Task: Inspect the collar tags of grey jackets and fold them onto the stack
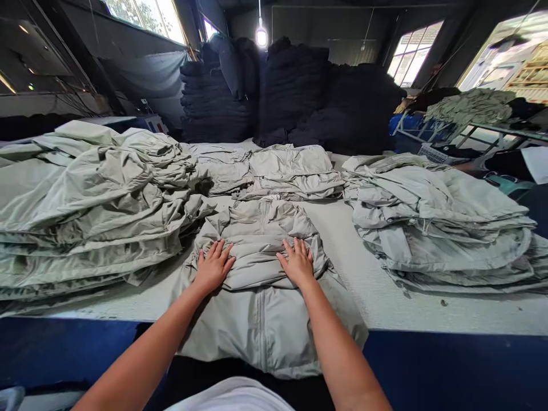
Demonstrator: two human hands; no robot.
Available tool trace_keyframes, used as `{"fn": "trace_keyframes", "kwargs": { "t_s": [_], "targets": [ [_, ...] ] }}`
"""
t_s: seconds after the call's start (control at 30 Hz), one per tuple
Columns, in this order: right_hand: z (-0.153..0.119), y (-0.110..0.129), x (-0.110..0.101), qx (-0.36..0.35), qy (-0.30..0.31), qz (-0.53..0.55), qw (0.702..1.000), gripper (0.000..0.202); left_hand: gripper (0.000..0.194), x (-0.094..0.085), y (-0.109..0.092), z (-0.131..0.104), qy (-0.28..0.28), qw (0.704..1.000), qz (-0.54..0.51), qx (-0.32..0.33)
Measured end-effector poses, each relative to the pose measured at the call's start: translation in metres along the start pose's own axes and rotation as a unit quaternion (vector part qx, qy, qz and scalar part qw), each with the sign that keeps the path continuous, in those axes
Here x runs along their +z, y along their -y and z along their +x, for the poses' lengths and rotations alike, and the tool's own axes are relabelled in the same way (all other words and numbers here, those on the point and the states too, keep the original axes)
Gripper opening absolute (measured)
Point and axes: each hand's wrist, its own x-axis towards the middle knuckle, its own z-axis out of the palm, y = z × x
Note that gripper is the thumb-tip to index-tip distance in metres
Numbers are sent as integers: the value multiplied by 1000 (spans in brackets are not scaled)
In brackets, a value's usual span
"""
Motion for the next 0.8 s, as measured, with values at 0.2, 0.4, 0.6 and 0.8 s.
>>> {"fn": "trace_keyframes", "kwargs": {
  "t_s": [0.2,0.4,0.6,0.8],
  "targets": [
    [-15,-5,10,-16,-58,-13,998,57,56,2,8,-20,-19,999,8,32],
    [-42,-10,29,-49,-149,-7,988,54,55,7,7,-48,-34,999,-9,29],
    [-56,-18,33,-40,-307,11,951,63,56,18,14,-67,-93,991,-91,37],
    [-47,-22,37,76,-229,49,969,98,74,20,42,-57,-205,962,-174,-51]
  ]
}}
